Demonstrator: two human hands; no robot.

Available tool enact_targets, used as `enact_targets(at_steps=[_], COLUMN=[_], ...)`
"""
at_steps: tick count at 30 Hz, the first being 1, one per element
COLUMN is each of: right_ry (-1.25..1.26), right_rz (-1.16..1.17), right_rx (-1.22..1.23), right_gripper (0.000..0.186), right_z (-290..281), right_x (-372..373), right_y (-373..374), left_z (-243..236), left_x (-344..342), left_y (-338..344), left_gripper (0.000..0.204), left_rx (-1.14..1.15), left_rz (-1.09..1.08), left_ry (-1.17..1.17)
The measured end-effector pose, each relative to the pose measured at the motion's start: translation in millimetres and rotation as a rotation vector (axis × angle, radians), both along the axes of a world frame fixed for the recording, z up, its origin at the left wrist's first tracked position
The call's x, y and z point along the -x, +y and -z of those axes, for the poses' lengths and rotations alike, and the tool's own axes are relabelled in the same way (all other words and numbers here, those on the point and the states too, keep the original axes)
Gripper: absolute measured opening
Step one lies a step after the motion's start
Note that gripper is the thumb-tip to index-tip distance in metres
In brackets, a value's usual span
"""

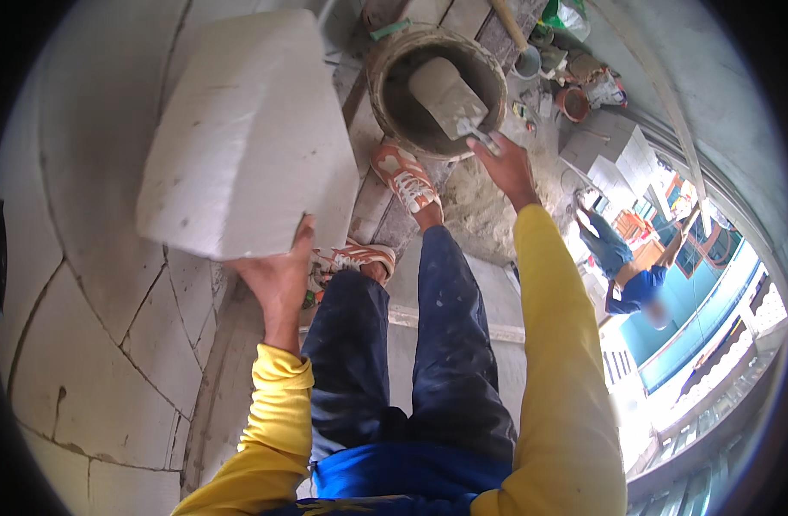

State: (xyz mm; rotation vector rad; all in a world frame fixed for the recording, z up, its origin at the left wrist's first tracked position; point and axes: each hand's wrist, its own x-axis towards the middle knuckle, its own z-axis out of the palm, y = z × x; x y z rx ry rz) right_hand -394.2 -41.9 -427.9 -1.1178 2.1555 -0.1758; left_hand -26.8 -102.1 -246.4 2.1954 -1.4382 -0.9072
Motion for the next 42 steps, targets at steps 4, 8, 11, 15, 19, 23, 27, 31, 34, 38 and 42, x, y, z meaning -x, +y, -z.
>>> enact_targets(at_steps=[4,8,11,15,19,23,27,31,34,38,42], right_ry=[-0.088,-0.114,-0.205,-0.040,0.228,0.298,0.300,0.109,0.204,0.227,0.212], right_rz=[0.085,0.126,0.078,-0.001,-0.216,-0.327,-0.435,-0.366,-0.440,-0.590,-0.645], right_rx=[0.179,0.501,0.788,0.941,0.890,0.823,0.787,0.714,0.593,0.443,0.370], right_gripper=[0.054,0.041,0.030,0.029,0.034,0.037,0.038,0.034,0.035,0.038,0.038], right_z=[-90,-173,-198,-187,-165,-176,-214,-274,-308,-323,-351], right_x=[-30,-79,-120,-157,-164,-152,-127,-123,-123,-116,-125], right_y=[10,1,-23,-68,-77,-51,-7,-32,-95,-141,-132], left_z=[8,-4,-10,-24,-20,-9,-13,-14,-18,-23,-35], left_x=[-3,-7,-8,-5,-8,-11,-14,-11,-4,-4,1], left_y=[3,5,10,5,0,2,-4,1,1,-13,-18], left_gripper=[0.126,0.118,0.111,0.099,0.108,0.115,0.117,0.118,0.112,0.094,0.075], left_rx=[0.217,0.233,0.251,0.239,0.173,0.255,0.150,0.161,0.203,0.093,0.321], left_rz=[0.052,0.032,0.002,-0.027,0.047,0.066,0.040,0.038,0.016,-0.032,-0.050], left_ry=[0.081,0.113,0.160,0.170,0.223,0.086,0.132,0.105,0.086,0.339,0.211])
